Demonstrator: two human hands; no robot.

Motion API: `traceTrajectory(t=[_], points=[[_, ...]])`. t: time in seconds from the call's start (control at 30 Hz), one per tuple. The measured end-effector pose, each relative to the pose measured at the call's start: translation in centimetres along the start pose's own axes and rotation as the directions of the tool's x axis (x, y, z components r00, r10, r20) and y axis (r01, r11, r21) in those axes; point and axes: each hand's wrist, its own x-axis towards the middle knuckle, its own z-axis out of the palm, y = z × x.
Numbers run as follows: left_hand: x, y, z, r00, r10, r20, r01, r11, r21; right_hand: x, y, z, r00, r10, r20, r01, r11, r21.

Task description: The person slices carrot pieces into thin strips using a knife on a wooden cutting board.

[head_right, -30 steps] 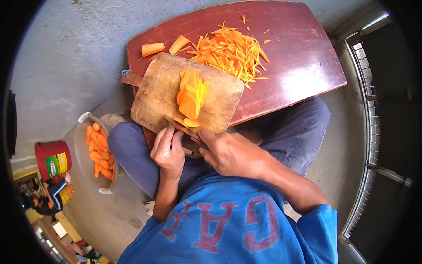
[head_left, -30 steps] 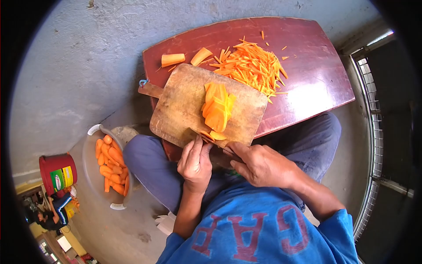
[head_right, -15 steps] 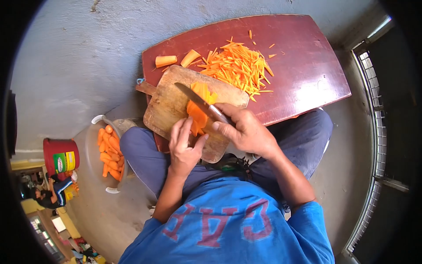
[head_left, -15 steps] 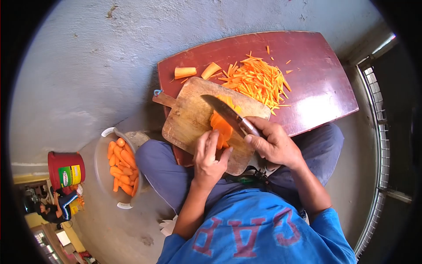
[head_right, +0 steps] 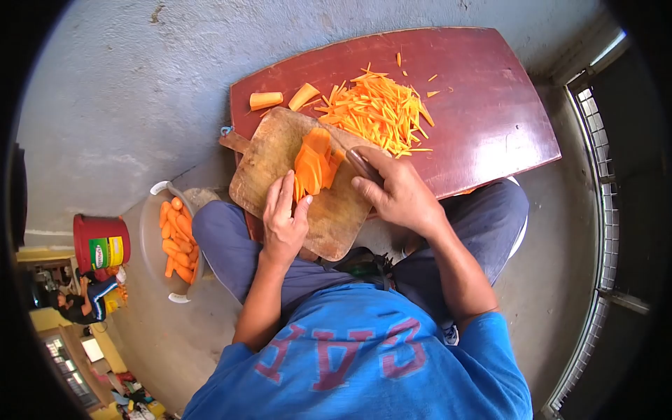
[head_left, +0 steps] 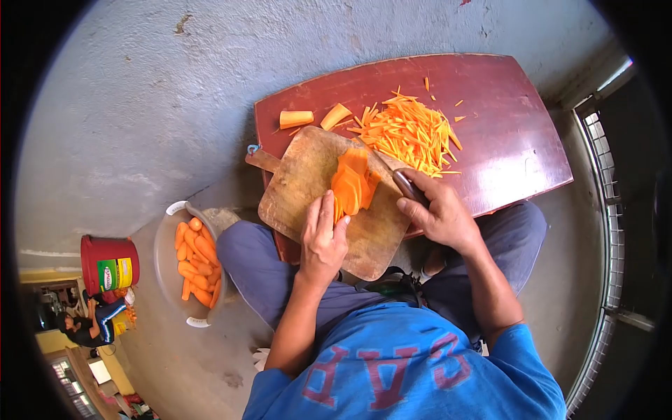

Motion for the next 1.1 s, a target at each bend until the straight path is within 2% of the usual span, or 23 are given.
traceTrajectory(t=[0.03, 0.13, 0.23, 0.27, 0.4, 0.47, 0.6, 0.67, 0.7, 0.77, 0.83, 0.9, 1.0, 1.03, 1.1], points=[[-0.1, 0.2, -0.1, 1.0, 0.003, -0.001, -0.003, 1.0, -0.003, -0.1, -0.4, 0.1, 0.999, 0.042, -0.001, -0.042, 0.999, 0.02], [-0.7, 0.6, -0.5, 0.981, -0.188, 0.039, 0.192, 0.966, -0.175, -0.1, -0.8, 0.5, 0.989, 0.147, -0.012, -0.145, 0.985, 0.092], [-0.9, -0.1, 0.0, 0.995, -0.094, -0.044, 0.091, 0.994, -0.056, -0.1, -0.7, 0.8, 0.991, 0.115, -0.074, -0.101, 0.981, 0.168], [-1.1, -0.2, 0.0, 0.995, -0.089, -0.048, 0.086, 0.994, -0.065, -0.2, -0.9, 0.5, 0.982, 0.187, -0.039, -0.176, 0.966, 0.191], [-0.8, 0.1, -0.7, 0.998, -0.047, -0.049, 0.041, 0.993, -0.11, -0.7, -1.4, 0.8, 0.975, 0.22, -0.027, -0.21, 0.957, 0.2], [-0.6, 0.1, -1.4, 0.997, -0.017, -0.074, 0.01, 0.995, -0.098, -1.4, -1.0, 1.7, 0.975, 0.223, 0.006, -0.221, 0.962, 0.161], [-0.6, 0.2, -3.1, 0.994, -0.036, -0.104, 0.026, 0.995, -0.096, -1.4, -1.7, 3.0, 0.992, 0.125, -0.005, -0.124, 0.991, 0.048], [-0.4, 0.3, -4.6, 0.99, -0.027, -0.141, 0.016, 0.997, -0.076, -1.1, -2.2, 3.3, 1.0, 0.012, -0.006, -0.013, 0.988, -0.153], [-0.3, -0.2, -5.4, 0.988, -0.025, -0.154, 0.01, 0.995, -0.096, -1.0, -1.6, 3.7, 0.989, -0.144, -0.043, 0.125, 0.948, -0.294], [0.1, -0.9, -7.5, 0.978, -0.047, -0.205, 0.026, 0.994, -0.104, -0.6, -1.5, 4.6, 0.993, -0.104, -0.048, 0.08, 0.93, -0.359], [0.8, -2.8, -10.1, 0.945, 0.057, -0.321, -0.047, 0.998, 0.039, -0.3, -0.8, 4.9, 0.991, -0.137, 0.004, 0.124, 0.887, -0.445], [0.4, -4.4, -12.6, 0.901, 0.017, -0.434, 0.007, 0.998, 0.054, -0.1, -1.1, 5.1, 0.993, -0.106, 0.044, 0.115, 0.871, -0.477], [-3.1, -6.7, -16.6, 0.886, 0.007, -0.464, 0.045, 0.994, 0.101, -0.1, 0.3, 4.8, 0.99, -0.136, 0.047, 0.142, 0.873, -0.467], [-4.8, -7.4, -17.4, 0.879, -0.065, -0.472, 0.12, 0.989, 0.086, -0.3, 0.2, 5.0, 0.987, -0.156, 0.046, 0.158, 0.858, -0.489], [-8.0, -8.6, -18.8, 0.893, -0.124, -0.433, 0.21, 0.965, 0.157, -0.5, -0.4, 4.8, 0.998, -0.057, 0.04, 0.069, 0.891, -0.449]])
